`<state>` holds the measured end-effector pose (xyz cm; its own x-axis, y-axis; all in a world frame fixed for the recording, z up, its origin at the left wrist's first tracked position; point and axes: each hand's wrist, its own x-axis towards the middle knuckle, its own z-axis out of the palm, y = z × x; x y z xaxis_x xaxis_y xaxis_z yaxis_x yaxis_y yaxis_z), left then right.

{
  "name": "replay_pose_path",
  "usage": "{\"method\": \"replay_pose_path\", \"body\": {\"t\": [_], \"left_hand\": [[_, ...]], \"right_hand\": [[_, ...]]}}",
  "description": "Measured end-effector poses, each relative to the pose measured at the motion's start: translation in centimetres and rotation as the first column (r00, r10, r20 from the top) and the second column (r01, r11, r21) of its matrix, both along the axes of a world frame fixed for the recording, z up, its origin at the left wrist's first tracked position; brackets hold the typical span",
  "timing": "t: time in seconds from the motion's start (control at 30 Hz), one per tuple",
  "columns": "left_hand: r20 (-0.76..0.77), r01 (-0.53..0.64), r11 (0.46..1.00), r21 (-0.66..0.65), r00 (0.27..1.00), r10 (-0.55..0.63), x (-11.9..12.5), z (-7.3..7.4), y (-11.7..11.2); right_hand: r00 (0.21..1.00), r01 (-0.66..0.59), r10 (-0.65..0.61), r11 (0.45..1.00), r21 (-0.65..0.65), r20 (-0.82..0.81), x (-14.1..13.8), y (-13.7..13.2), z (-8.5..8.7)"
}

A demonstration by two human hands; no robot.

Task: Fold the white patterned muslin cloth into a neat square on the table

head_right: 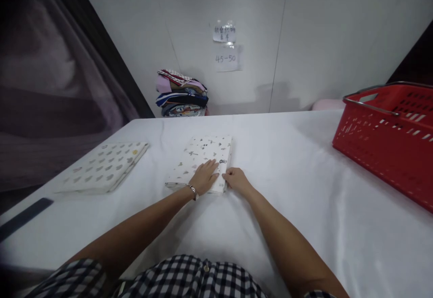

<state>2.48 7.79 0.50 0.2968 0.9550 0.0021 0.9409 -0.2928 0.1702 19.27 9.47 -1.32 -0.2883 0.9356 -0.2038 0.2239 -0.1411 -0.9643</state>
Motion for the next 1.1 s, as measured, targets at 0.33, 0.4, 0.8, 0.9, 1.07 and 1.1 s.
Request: {"method": "replay_pose_path", "body": {"t": [0.33, 0.4, 0.8, 0.9, 1.07, 1.1], "left_hand": [[0.068, -0.047, 0.988, -0.147, 0.996, 0.057, 0.0, 2.3, 2.2], [0.1, -0.063, 0.992, -0.113, 0.992, 0.074, 0.4, 2.6, 3.1], [0.083, -0.135, 0.988, -0.07, 0.987, 0.141, 1.9, 0.0, 3.4], [0.115, -0.166, 0.984, -0.071, 0.978, 0.174, 1.9, 0.2, 3.7], [0.107, -0.173, 0.984, -0.052, 0.978, 0.177, 2.0, -0.1, 3.6], [0.099, -0.165, 0.985, -0.048, 0.981, 0.169, 2.0, -0.1, 3.6]], "right_hand": [[0.999, 0.035, -0.035, 0.999, 0.014, -0.001, 0.2, 0.1, -0.5], [0.998, 0.069, -0.069, 0.997, 0.021, 0.012, 0.2, 0.3, -0.4], [0.99, 0.122, -0.125, 0.992, 0.044, 0.071, -0.1, 0.6, -0.1], [0.987, 0.13, -0.134, 0.99, 0.049, 0.091, -0.5, 0.9, -0.1], [0.984, 0.131, -0.141, 0.987, 0.093, 0.106, -1.0, 1.0, -0.1], [0.984, 0.128, -0.139, 0.987, 0.094, 0.113, -1.0, 1.0, -0.2]]}}
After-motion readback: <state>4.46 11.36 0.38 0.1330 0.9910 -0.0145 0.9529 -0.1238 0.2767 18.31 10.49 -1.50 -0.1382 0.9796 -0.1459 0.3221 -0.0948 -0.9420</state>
